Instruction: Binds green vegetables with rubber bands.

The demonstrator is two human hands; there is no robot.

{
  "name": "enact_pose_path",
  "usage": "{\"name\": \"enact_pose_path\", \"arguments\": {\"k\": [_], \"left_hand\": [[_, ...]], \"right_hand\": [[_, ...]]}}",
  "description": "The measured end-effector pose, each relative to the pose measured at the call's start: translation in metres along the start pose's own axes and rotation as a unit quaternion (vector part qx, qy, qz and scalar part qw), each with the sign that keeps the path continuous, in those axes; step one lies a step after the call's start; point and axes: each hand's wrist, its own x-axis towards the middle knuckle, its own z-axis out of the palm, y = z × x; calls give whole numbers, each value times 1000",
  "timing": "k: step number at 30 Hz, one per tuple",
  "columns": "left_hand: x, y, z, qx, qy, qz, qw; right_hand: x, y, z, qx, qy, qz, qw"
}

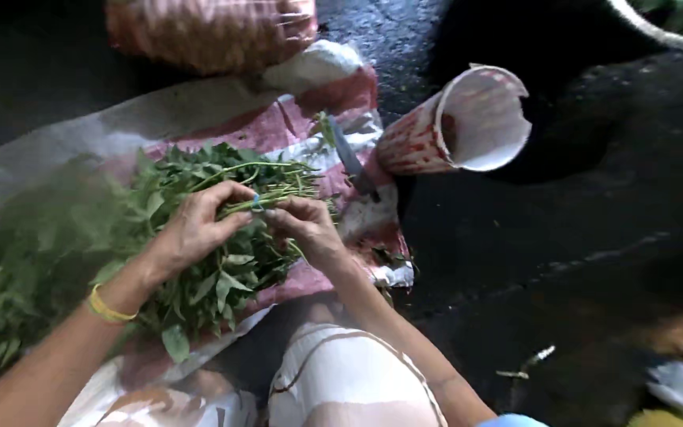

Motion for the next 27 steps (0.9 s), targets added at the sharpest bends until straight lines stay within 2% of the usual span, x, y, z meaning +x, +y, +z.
{"name": "enact_pose_path", "arguments": {"k": [3, 5, 6, 7, 9, 11, 13, 15, 17, 19, 21, 24, 27], "left_hand": [[-3, -8, -2, 6, -18, -19, 1000], [-6, -15, -3, 37, -38, -20, 998], [-6, -17, -3, 59, -50, -19, 997], [-6, -18, -1, 84, -55, -16, 995], [-5, -17, 4, 112, -58, -12, 992], [-4, -15, 7, 73, -85, -17, 994], [-2, -9, 6, -70, -161, -41, 984], [1, -2, 8, -184, -213, -66, 957], [2, -3, 11, -117, -188, -70, 973], [0, -7, 12, -8, -135, -69, 988], [-2, -7, 6, -13, -114, -73, 991], [-3, -6, -2, -53, -80, -68, 993], [-1, -8, -2, -17, -61, -51, 997]], "right_hand": [[-7, -1, -26, -50, -3, -39, 998], [-20, -4, -51, -121, 56, -58, 989], [-29, -9, -66, -195, 114, -73, 971], [-38, -17, -83, -299, 181, -91, 932], [-52, -44, -119, -492, 277, -118, 817], [-44, -81, -158, -601, 344, -117, 712], [-17, -114, -193, -652, 349, -47, 671], [20, -124, -220, -684, 316, 91, 651], [54, -120, -236, -700, 262, 244, 618], [70, -109, -238, -698, 225, 332, 593], [72, -99, -241, -690, 230, 346, 593], [67, -95, -250, -673, 245, 331, 615], [63, -95, -264, -658, 268, 317, 628]]}}
